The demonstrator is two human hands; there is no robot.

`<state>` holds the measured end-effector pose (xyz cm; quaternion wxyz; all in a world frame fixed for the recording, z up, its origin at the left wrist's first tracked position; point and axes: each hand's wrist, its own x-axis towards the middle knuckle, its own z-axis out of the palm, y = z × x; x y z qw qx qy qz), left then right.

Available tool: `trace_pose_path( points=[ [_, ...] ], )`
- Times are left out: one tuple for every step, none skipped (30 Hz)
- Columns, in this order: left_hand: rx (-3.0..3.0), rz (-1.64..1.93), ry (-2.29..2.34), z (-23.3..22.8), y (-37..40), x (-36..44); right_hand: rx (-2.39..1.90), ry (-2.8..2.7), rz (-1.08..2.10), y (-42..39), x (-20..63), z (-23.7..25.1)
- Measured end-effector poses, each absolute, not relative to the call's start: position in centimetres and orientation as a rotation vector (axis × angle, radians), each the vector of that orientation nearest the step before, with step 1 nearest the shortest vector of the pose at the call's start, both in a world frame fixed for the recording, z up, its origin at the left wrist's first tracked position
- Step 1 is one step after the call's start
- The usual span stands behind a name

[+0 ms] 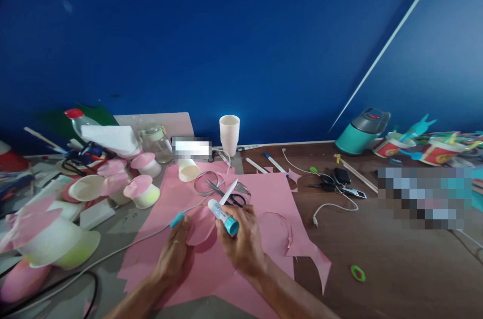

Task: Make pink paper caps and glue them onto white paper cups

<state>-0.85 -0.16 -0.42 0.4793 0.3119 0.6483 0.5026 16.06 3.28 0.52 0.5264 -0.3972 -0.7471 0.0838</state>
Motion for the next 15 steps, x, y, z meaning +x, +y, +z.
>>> trace_pose_path(
  points=[
    [0.772,1.227,1.594,-0.1,-0.2,-0.8,-0.935,-1.791,0.207,3.2,16.1,0.6],
    [0.787,1.227,1.586,0.3,-0.2,-0.8,-0.915,-1.806,0.219,3.0,16.1,0.7],
    [0.802,1.226,1.569,0.7,-0.2,-0.7,-0.886,-1.828,0.232,2.9,16.1,0.7],
    [0.824,1.221,1.543,1.1,-0.3,-0.6,-0.853,-1.856,0.245,2.7,16.0,0.7],
    [0.849,1.218,1.513,1.4,-0.3,-0.5,-0.822,-1.884,0.254,2.6,15.9,0.7],
    [0.876,1.217,1.485,1.6,-0.3,-0.4,-0.800,-1.904,0.256,2.5,15.8,0.6],
    [0.898,1.222,1.457,1.6,-0.4,-0.3,-0.782,-1.919,0.252,2.4,15.7,0.6],
    [0.908,1.234,1.437,1.5,-0.4,-0.2,-0.771,-1.931,0.245,2.3,15.5,0.5],
    [0.909,1.244,1.428,1.3,-0.4,-0.1,-0.772,-1.938,0.238,2.3,15.4,0.5],
    [0.907,1.247,1.428,1.0,-0.3,-0.1,-0.783,-1.938,0.231,2.3,15.4,0.4],
    [0.905,1.245,1.429,0.7,-0.3,-0.1,-0.800,-1.933,0.227,2.4,15.4,0.4],
    [0.906,1.241,1.426,0.4,-0.3,-0.1,-0.821,-1.927,0.225,2.6,15.4,0.3],
    [0.913,1.232,1.429,0.2,-0.3,-0.2,-0.850,-1.916,0.224,2.8,15.5,0.3],
    [0.931,1.213,1.437,0.0,-0.4,-0.3,-0.880,-1.897,0.218,3.1,15.7,0.3],
    [0.951,1.194,1.443,-0.1,-0.4,-0.4,-0.913,-1.872,0.211,3.3,15.9,0.2]
  ],
)
